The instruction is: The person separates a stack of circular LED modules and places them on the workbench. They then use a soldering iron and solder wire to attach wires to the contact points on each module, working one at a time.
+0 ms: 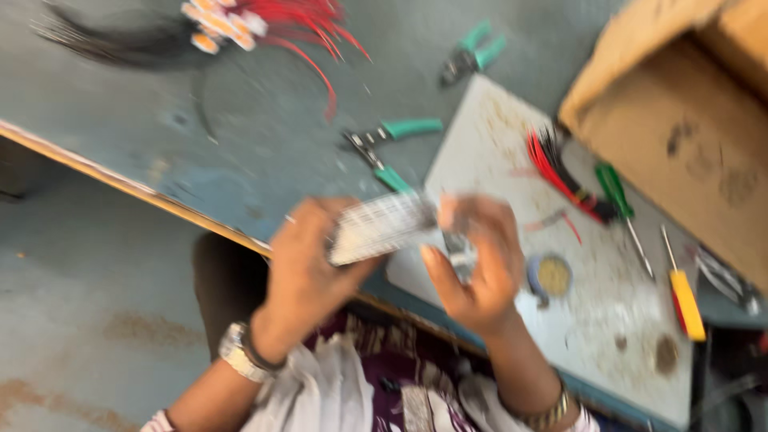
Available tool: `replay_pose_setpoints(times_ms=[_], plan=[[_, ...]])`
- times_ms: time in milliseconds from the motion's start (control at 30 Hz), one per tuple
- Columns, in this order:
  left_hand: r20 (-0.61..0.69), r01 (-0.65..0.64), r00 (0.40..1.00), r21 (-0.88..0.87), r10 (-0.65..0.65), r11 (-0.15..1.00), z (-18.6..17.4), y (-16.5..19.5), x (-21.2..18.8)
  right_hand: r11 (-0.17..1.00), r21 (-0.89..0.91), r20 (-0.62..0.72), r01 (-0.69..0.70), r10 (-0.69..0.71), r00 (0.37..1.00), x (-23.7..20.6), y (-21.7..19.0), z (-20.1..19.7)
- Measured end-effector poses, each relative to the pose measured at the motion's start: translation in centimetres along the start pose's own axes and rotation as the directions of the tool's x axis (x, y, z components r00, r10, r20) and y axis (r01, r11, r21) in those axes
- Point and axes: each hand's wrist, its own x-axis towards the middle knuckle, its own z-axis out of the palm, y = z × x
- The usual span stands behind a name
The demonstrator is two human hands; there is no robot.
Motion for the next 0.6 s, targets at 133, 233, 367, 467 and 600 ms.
replay_pose_setpoints(times_ms=[133, 233, 367, 467, 600], plan=[[-0.004, -0.004, 1.0, -0.009, 0.004, 1.0, 0.4, 0.6, 0.7, 0.997, -0.02, 0.021, 0.07, -0.069, 0.997, 1.5, -1.2, 1.5], [0.002, 0.059, 0.998, 0.006, -0.059, 0.998, -0.1, 0.8, 1.7, 0.995, -0.056, 0.039, 0.083, -0.081, 0.996, 2.3, -0.7, 2.4], [-0.029, -0.187, 0.982, 0.052, 0.189, 0.981, -2.5, 0.4, 2.8, 0.995, -0.065, 0.052, 0.078, -0.074, 0.996, 2.7, -0.5, 2.8], [0.125, -0.005, 0.991, -0.264, 0.04, 0.965, -3.7, 0.0, 3.4, 0.992, -0.089, 0.064, 0.089, -0.084, 0.994, 2.7, -0.6, 2.9], [0.212, 0.107, 0.977, -0.344, -0.034, 0.933, -2.7, -0.3, 4.7, 0.99, -0.103, 0.053, 0.097, -0.092, 0.994, 2.8, -0.4, 3.0]])
